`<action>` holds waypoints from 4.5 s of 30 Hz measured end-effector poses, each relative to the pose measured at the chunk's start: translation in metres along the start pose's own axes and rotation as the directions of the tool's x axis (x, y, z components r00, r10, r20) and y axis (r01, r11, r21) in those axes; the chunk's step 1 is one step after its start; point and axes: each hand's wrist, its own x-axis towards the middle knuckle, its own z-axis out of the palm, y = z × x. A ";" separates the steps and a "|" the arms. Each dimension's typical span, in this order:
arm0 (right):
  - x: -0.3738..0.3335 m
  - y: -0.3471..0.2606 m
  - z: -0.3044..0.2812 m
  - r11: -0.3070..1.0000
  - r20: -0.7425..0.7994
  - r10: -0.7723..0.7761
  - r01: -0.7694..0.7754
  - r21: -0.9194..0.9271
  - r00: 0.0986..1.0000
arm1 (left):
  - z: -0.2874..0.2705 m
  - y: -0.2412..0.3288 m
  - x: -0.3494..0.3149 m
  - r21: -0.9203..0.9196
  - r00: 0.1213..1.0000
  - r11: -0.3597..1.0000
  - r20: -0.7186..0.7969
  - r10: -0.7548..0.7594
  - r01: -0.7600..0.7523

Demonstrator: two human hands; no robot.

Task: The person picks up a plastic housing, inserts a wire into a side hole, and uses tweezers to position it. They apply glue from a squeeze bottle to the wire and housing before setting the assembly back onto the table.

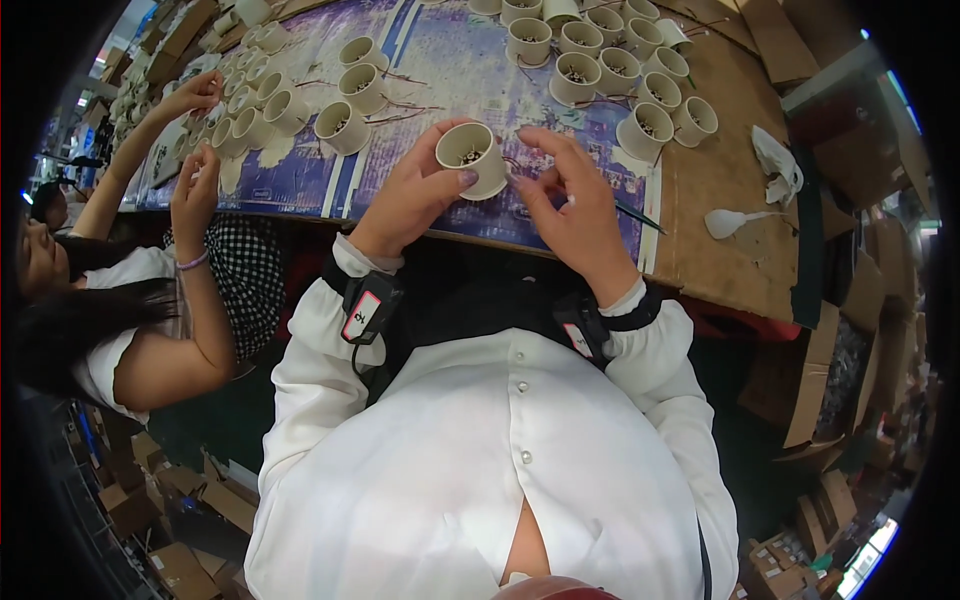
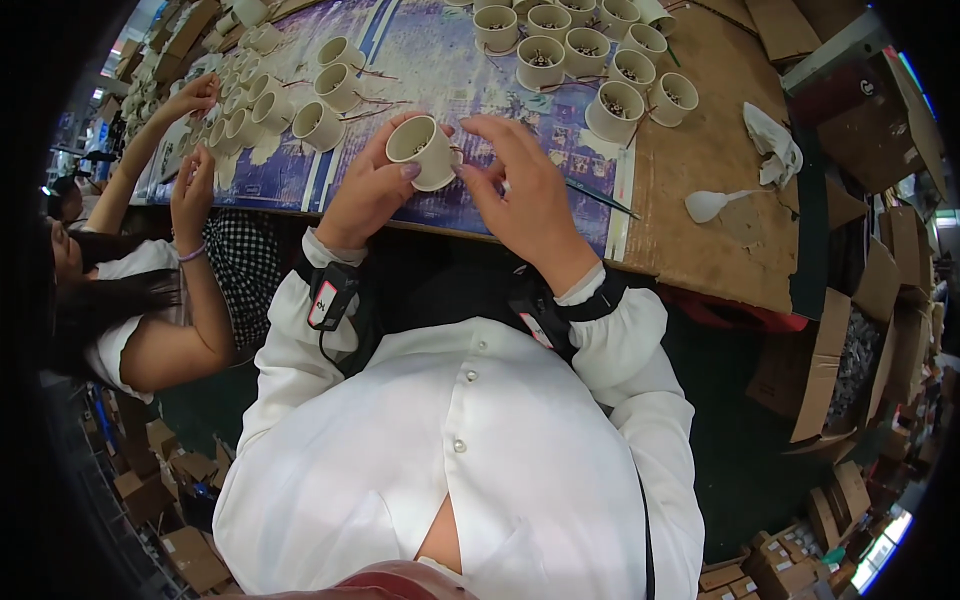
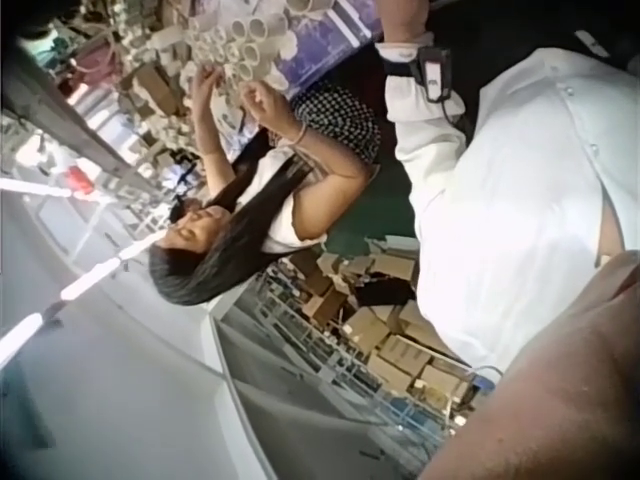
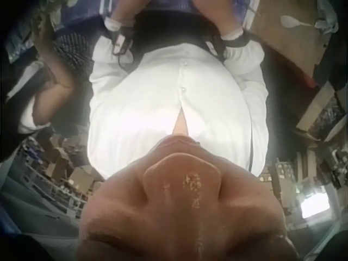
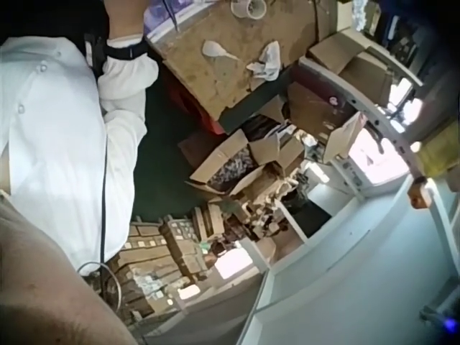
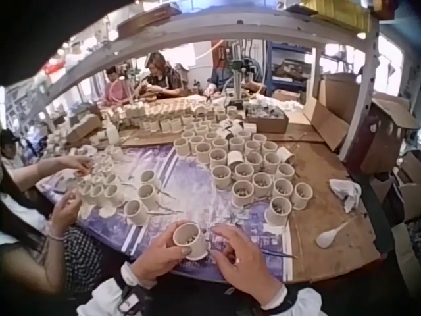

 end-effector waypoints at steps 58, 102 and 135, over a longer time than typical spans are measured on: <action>-0.002 0.011 -0.006 0.975 0.099 -0.063 0.083 -0.207 0.993 | 0.024 0.005 -0.006 -0.189 0.982 0.975 -0.127 -0.140 0.115; -0.016 0.016 0.000 0.900 0.083 -0.183 0.201 -0.387 0.980 | 0.026 -0.012 -0.014 0.525 0.966 0.816 0.046 0.256 -0.241; -0.015 0.016 0.007 0.963 0.021 -0.189 0.189 -0.192 0.982 | 0.020 -0.014 -0.014 0.302 0.988 0.942 0.011 0.153 -0.149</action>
